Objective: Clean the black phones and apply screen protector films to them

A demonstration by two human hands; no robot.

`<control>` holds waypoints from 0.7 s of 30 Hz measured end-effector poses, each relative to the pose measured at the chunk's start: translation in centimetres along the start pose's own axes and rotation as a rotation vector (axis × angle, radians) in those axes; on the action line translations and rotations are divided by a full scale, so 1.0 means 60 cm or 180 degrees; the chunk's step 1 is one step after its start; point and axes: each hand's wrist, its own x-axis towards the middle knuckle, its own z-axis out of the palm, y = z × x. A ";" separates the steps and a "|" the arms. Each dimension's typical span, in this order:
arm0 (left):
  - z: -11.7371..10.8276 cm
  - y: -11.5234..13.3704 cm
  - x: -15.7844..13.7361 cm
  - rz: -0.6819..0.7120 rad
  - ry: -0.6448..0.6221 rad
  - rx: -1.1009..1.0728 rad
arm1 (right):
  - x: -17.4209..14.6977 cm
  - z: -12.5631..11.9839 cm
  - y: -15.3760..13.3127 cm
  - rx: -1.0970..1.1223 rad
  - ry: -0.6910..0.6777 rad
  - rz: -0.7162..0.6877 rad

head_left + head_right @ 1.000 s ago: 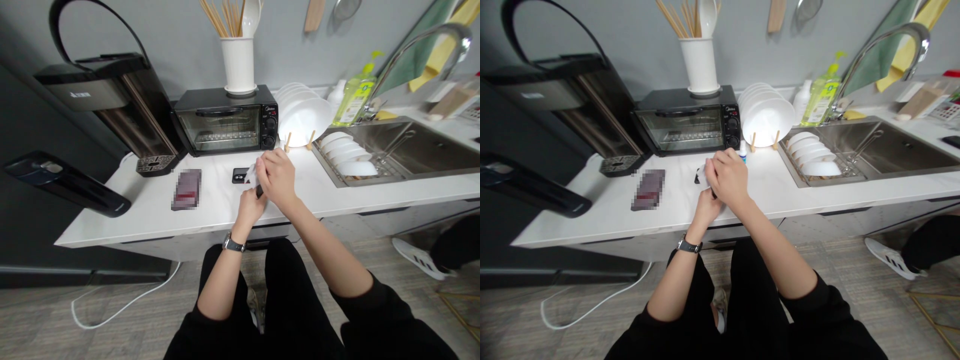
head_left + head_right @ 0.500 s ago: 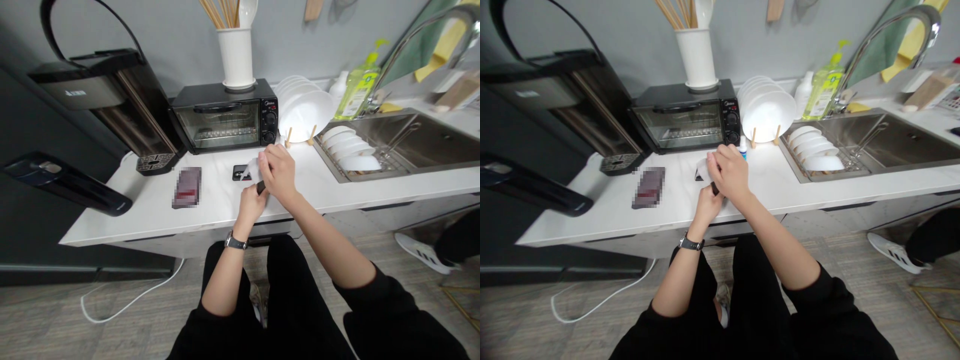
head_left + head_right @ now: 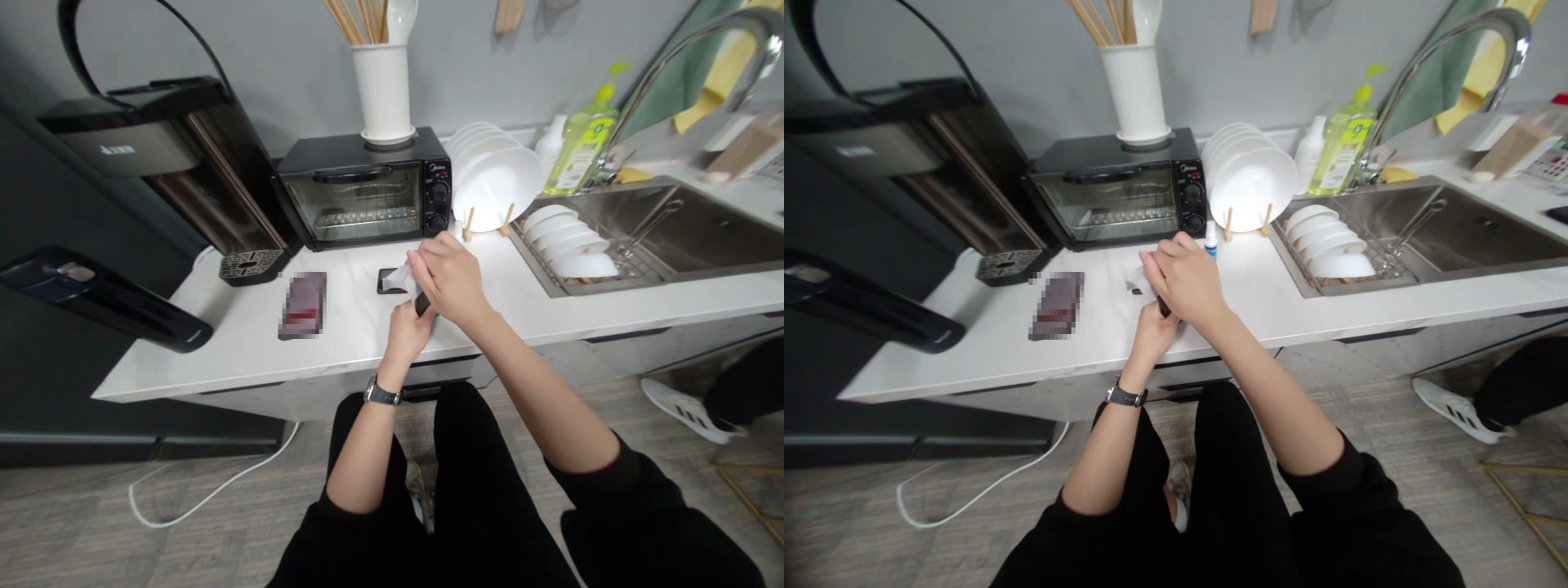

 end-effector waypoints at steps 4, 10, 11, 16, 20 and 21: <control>-0.001 0.001 0.001 -0.0003 -0.0018 0.0058 | -0.002 0.004 0.019 -0.0093 -0.0206 -0.0629; -0.002 0.003 -0.002 0.0103 -0.0035 0.0015 | -0.004 0.019 0.018 0.0238 0.0183 -0.0270; -0.002 0.003 -0.002 0.0105 -0.0030 0.0016 | -0.003 0.020 0.015 0.0282 0.0249 -0.0088; 0.003 -0.002 -0.004 0.0062 0.0085 -0.0021 | 0.005 0.016 0.022 0.0970 0.0240 0.0828; 0.006 -0.005 -0.003 0.0140 0.0122 -0.0239 | 0.010 0.023 0.041 0.1698 0.0162 0.1314; 0.006 -0.006 -0.003 0.0166 0.0130 -0.0278 | 0.011 0.027 0.043 0.1855 0.0172 0.1413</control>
